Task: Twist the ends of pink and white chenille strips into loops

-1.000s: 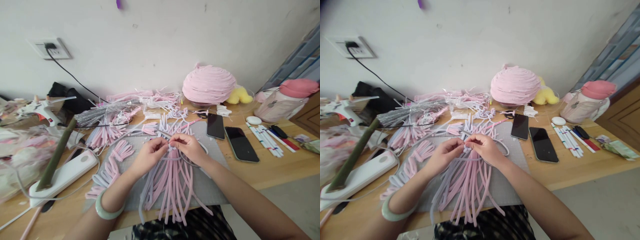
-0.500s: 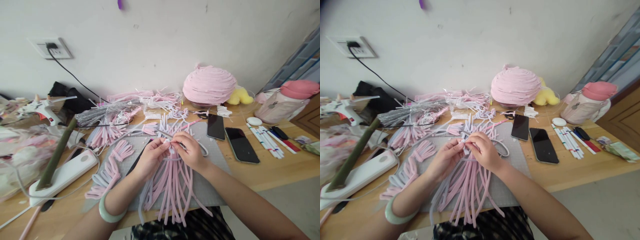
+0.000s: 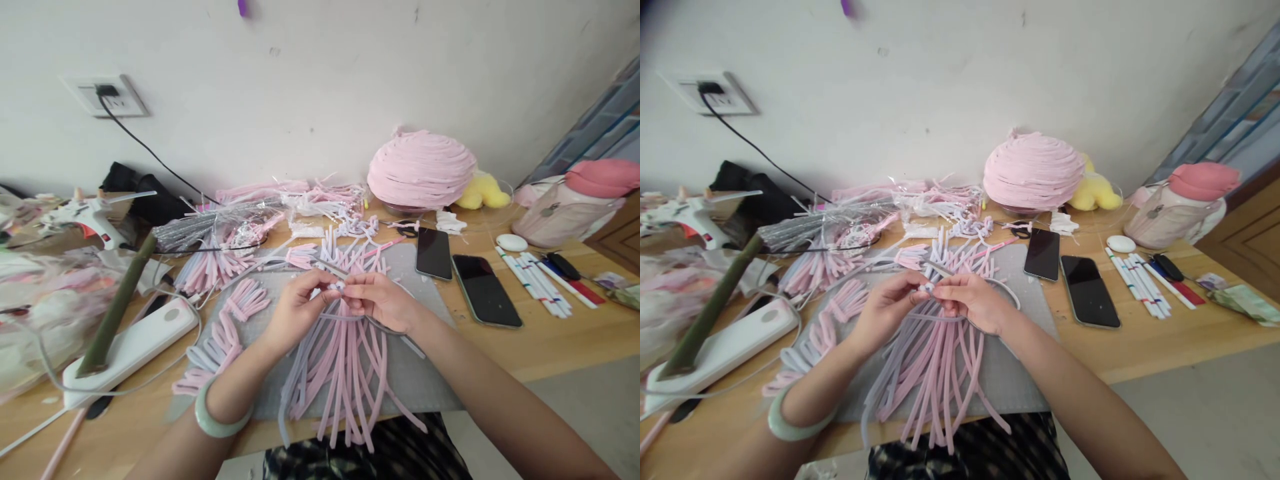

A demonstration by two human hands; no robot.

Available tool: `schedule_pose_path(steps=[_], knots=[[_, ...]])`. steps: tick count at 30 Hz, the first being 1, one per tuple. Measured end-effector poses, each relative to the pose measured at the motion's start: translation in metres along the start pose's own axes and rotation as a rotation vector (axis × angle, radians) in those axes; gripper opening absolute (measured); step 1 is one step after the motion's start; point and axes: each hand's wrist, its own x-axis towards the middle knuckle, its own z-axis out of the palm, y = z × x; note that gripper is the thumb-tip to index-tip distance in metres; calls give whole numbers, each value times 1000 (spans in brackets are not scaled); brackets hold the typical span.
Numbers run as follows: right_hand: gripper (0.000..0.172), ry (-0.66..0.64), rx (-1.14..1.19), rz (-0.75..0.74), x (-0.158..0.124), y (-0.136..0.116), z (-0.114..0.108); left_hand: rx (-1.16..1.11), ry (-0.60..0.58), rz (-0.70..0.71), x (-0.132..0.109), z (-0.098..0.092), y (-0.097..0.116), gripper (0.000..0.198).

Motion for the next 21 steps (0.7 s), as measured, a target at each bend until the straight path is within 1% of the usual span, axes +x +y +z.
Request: schedule_pose_path(steps=[3, 5, 6, 8, 10, 11, 12, 13, 14, 15, 17, 19, 21], knots=[[14, -26, 42, 51, 1, 2, 1, -112, 22, -71, 0, 3, 1, 8], [12, 8, -35, 5, 2, 4, 3, -213, 41, -144, -1, 6, 1, 10], [11, 41, -115, -41, 2, 6, 4, -266, 54, -183, -1, 7, 0, 11], [6, 129, -352, -182, 1, 8, 7, -383, 72, -261, -2, 11, -1, 13], [2, 207, -646, -403, 0, 9, 8, -527, 63, -336, -3, 13, -2, 15], [3, 233, -776, -527, -1, 10, 9, -599, 46, -373, -3, 14, -3, 15], [5, 250, -876, -643, -2, 10, 9, -661, 23, -406, -4, 15, -3, 16], [7, 263, -938, -725, -3, 10, 9, -706, 5, -427, -4, 16, -3, 16], [7, 273, -951, -754, -3, 11, 10, -727, -4, -434, -4, 16, -4, 17], [6, 284, -915, -726, -3, 11, 10, -715, -9, -428, -3, 16, -4, 17], [2, 298, -745, -550, -3, 10, 11, -602, 14, -375, -2, 14, -4, 17], [5, 286, -534, -360, -1, 9, 11, -419, 52, -290, 0, 12, -5, 18], [7, 268, -376, -266, 1, 9, 11, -237, 74, -200, 2, 9, -6, 17]])
